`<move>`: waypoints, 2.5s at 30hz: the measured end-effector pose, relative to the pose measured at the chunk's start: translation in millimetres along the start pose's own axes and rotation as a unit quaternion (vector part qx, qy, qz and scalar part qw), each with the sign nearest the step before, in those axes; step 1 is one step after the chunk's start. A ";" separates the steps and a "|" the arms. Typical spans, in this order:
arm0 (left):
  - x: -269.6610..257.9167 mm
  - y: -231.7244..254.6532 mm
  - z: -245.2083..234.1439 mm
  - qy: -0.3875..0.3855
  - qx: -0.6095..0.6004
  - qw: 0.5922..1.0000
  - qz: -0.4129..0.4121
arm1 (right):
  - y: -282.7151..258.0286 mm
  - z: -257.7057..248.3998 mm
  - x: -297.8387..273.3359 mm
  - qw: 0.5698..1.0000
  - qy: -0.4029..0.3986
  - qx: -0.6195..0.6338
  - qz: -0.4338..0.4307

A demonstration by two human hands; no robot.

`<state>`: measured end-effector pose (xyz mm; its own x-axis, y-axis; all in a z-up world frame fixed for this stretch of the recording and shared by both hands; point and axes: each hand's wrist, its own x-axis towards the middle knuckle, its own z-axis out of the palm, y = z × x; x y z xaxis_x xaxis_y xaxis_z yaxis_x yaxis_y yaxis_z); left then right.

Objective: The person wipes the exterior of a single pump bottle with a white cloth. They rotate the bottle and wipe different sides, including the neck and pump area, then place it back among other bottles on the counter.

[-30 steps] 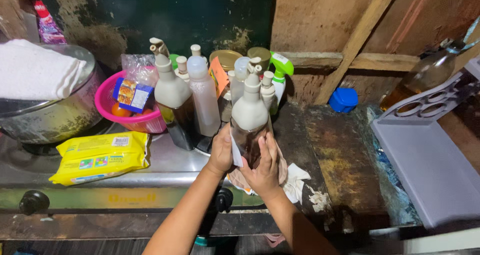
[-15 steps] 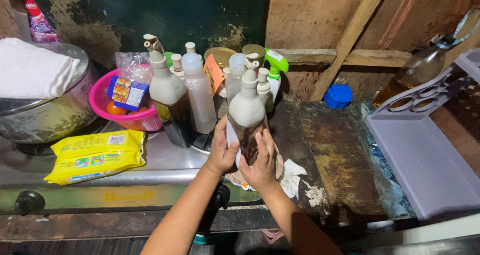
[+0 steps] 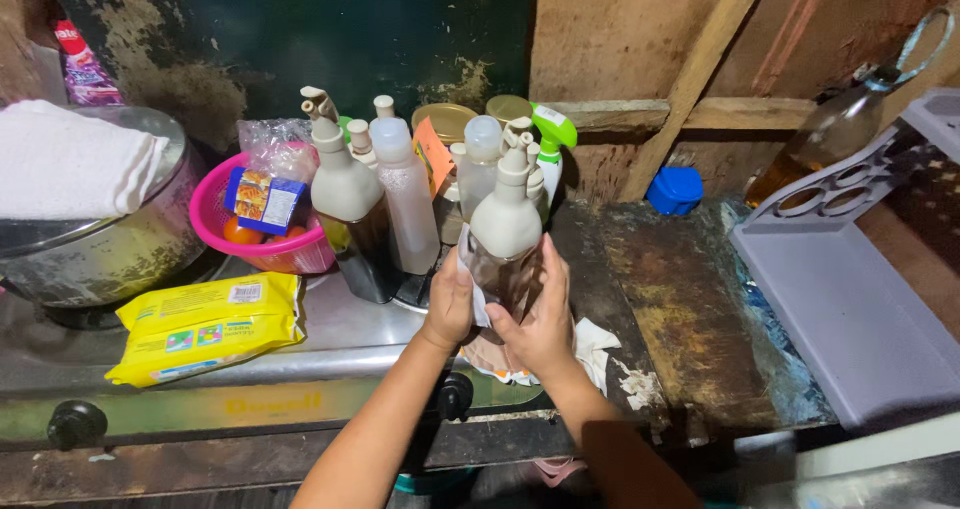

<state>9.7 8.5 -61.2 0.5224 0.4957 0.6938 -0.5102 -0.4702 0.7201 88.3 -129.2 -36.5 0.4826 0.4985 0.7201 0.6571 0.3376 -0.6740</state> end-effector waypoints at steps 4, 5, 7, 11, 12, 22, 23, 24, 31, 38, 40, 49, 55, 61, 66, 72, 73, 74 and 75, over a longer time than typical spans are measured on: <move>-0.9 -4.7 -0.3 0.004 -0.042 0.999 -0.012 | -26.0 -9.1 23.6 0.998 0.000 -0.068 -0.021; -1.0 -6.1 -0.7 0.003 -0.043 0.999 -0.015 | -31.2 -13.1 28.8 0.996 -0.015 -0.085 0.005; -2.4 -9.6 -1.3 0.011 -0.038 0.999 -0.017 | -40.1 -14.6 36.6 0.992 -0.038 -0.114 0.046; -5.8 -19.6 -2.2 0.037 -0.003 0.999 -0.035 | -47.6 -10.3 45.3 0.991 -0.046 -0.086 0.096; -6.5 -21.0 -3.0 0.042 0.009 0.998 -0.044 | -47.9 -9.0 45.7 0.992 -0.041 -0.060 0.105; -0.9 10.7 -3.1 -0.061 0.014 0.998 -0.005 | -54.0 -4.2 43.9 0.992 0.021 -0.025 0.118; -1.4 12.7 -3.2 -0.065 0.011 0.998 -0.010 | -54.7 -3.7 42.5 0.992 0.022 -0.029 0.121; -1.5 13.5 -3.5 -0.069 0.009 0.997 -0.015 | -55.2 -2.8 41.3 0.992 0.024 -0.032 0.124; -6.3 -3.6 -2.8 -0.047 0.025 0.997 0.048 | -49.1 1.5 34.5 0.992 0.004 -0.091 0.088; -9.2 -6.0 -2.9 -0.040 0.062 0.988 0.132 | -22.9 -1.4 21.2 0.991 -0.008 0.060 0.115; -8.1 -2.4 -3.7 -0.032 0.083 0.979 0.186 | -15.8 -3.9 18.2 0.984 -0.013 0.121 0.129; -13.6 -8.2 5.8 -0.034 0.293 0.903 0.313 | 18.4 -5.0 2.5 0.966 0.026 0.227 0.118; -15.7 6.7 5.9 -0.067 0.370 0.857 0.351 | 57.2 -1.7 -20.5 0.972 0.037 0.199 0.119; -15.8 4.8 8.9 -0.058 0.348 0.878 0.324 | 76.2 -1.9 -33.6 0.981 0.025 0.167 0.098; -16.4 -3.5 10.8 -0.035 0.291 0.910 0.292 | 76.1 -0.1 -34.7 0.986 0.005 0.157 0.054; -9.1 2.7 7.4 -0.015 0.205 0.947 0.247 | 71.7 0.8 -36.0 0.993 -0.016 0.112 0.044; -7.5 6.3 5.5 -0.017 0.184 0.956 0.229 | 69.2 2.4 -34.5 0.991 -0.019 0.123 0.041; -6.2 9.9 3.3 -0.019 0.162 0.964 0.211 | 66.8 4.2 -32.6 0.990 -0.022 0.134 0.037; -6.0 13.0 1.7 -0.021 0.139 0.971 0.191 | 63.9 5.2 -32.4 0.989 -0.024 0.144 0.035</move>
<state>1.1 -1.9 -56.0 0.3612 0.2180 0.9066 -0.4720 -0.7958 0.3794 111.6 -119.7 -103.7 0.4887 0.5638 0.6659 0.4277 0.5104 -0.7460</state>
